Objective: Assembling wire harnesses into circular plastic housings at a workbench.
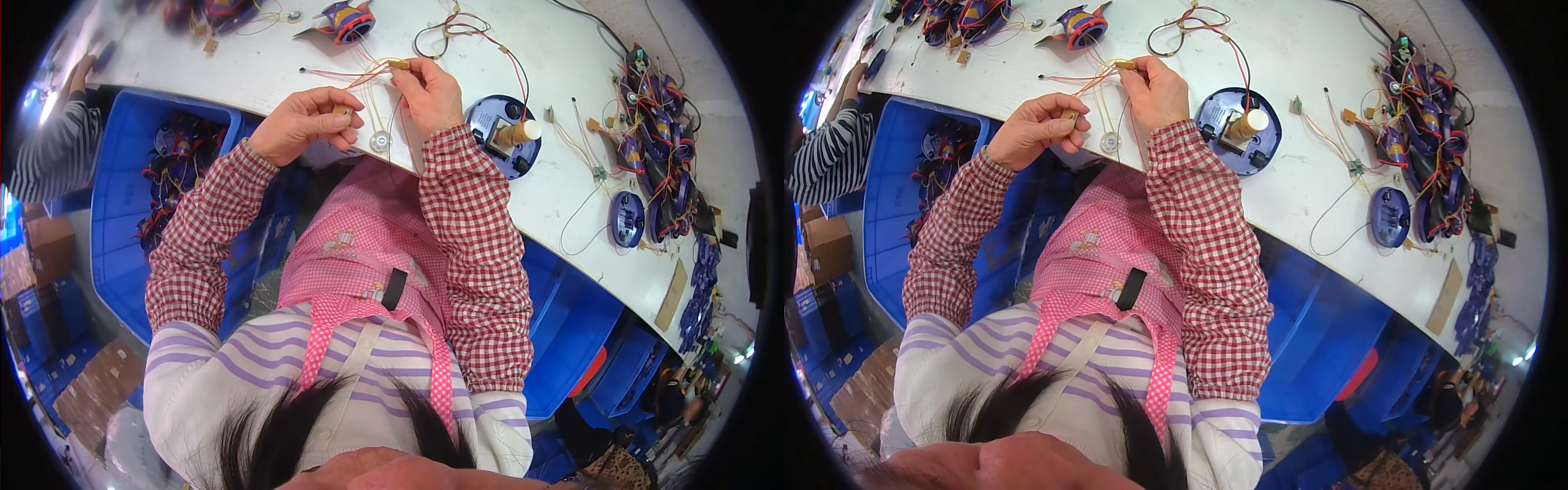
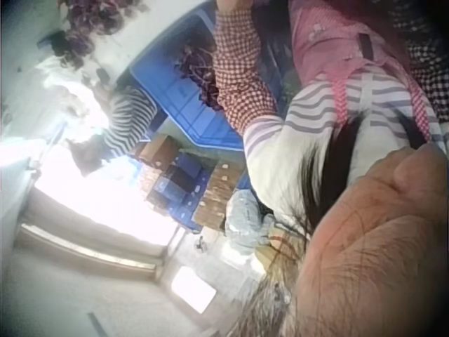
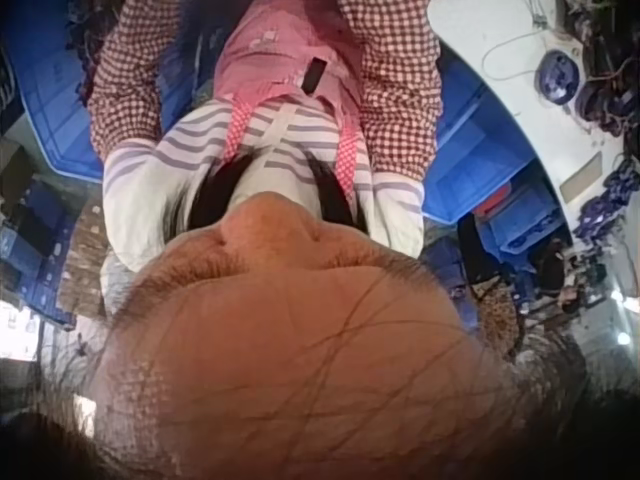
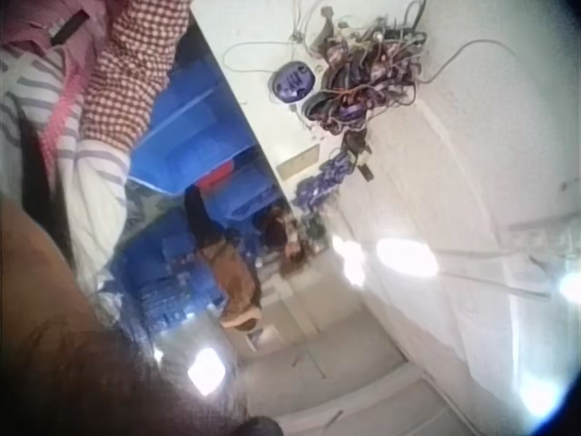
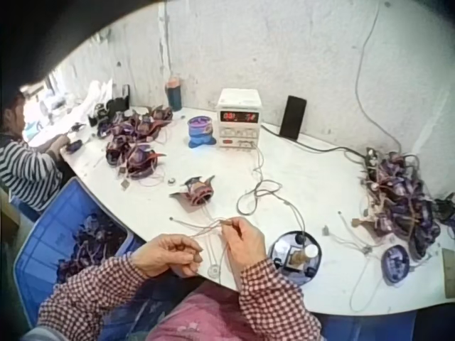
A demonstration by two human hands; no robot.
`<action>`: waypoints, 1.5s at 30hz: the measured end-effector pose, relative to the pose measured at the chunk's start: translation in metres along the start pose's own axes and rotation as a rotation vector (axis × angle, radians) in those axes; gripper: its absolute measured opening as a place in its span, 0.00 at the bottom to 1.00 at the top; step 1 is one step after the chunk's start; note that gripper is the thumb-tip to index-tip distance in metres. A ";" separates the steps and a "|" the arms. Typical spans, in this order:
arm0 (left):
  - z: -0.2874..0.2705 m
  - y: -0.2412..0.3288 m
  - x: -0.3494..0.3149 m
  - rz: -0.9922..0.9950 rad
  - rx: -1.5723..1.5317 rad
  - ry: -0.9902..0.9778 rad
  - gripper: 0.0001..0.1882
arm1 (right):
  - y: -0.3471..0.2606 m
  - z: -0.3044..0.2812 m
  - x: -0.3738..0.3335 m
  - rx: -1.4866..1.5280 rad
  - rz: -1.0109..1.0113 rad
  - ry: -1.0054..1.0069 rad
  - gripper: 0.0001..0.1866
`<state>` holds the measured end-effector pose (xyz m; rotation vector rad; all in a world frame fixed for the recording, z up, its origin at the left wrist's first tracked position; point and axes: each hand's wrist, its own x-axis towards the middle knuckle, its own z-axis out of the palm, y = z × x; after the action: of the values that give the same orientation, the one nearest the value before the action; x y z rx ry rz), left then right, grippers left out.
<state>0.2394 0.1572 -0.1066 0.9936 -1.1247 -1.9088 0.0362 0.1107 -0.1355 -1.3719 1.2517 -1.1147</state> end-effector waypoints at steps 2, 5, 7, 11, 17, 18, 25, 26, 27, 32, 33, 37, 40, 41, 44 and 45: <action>0.001 -0.001 0.001 0.003 -0.012 0.002 0.14 | 0.000 0.000 0.000 -0.001 0.000 0.002 0.12; 0.000 -0.004 0.001 0.037 -0.093 -0.025 0.14 | 0.000 -0.001 -0.001 -0.021 -0.023 0.001 0.12; 0.000 -0.005 0.001 0.046 -0.121 -0.034 0.13 | 0.000 -0.001 -0.002 -0.027 -0.029 0.002 0.12; 0.008 -0.003 -0.002 0.019 -0.180 0.042 0.12 | -0.001 -0.001 -0.003 -0.044 -0.017 -0.002 0.12; 0.012 -0.007 0.000 0.079 -0.115 0.112 0.11 | -0.003 0.000 -0.004 -0.077 -0.048 0.030 0.12; 0.012 -0.008 0.000 0.089 -0.097 0.130 0.11 | -0.003 0.000 -0.003 -0.073 -0.044 0.028 0.12; 0.013 -0.011 0.002 0.137 0.003 0.241 0.10 | -0.003 0.000 -0.002 -0.060 -0.038 0.017 0.12; 0.013 -0.011 0.002 0.145 0.021 0.261 0.10 | -0.003 0.000 -0.002 -0.059 -0.042 0.015 0.12; 0.012 -0.012 0.002 0.145 0.020 0.261 0.10 | -0.003 0.000 -0.002 -0.060 -0.041 0.015 0.12; 0.006 -0.011 -0.006 0.229 0.333 0.194 0.10 | 0.000 0.002 -0.003 -0.090 -0.051 0.049 0.12; 0.006 -0.010 -0.008 0.209 0.308 0.204 0.10 | 0.000 0.002 -0.004 -0.107 -0.061 0.044 0.11; 0.007 -0.002 -0.012 0.162 0.235 0.240 0.11 | 0.000 0.001 -0.004 -0.158 -0.102 0.027 0.11; 0.005 -0.003 -0.010 0.121 0.248 0.203 0.11 | 0.001 0.001 -0.004 -0.198 -0.115 0.020 0.10; 0.004 -0.003 -0.010 0.107 0.252 0.190 0.12 | 0.002 0.002 -0.003 -0.211 -0.119 0.019 0.10; 0.004 -0.003 -0.009 0.099 0.248 0.183 0.12 | 0.007 0.001 -0.001 -0.202 -0.126 0.009 0.10; 0.004 -0.002 -0.008 0.091 0.244 0.177 0.12 | 0.008 0.001 -0.001 -0.198 -0.125 0.004 0.10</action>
<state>0.2392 0.1668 -0.1050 1.1965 -1.2948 -1.6038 0.0359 0.1112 -0.1435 -1.6157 1.3225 -1.1014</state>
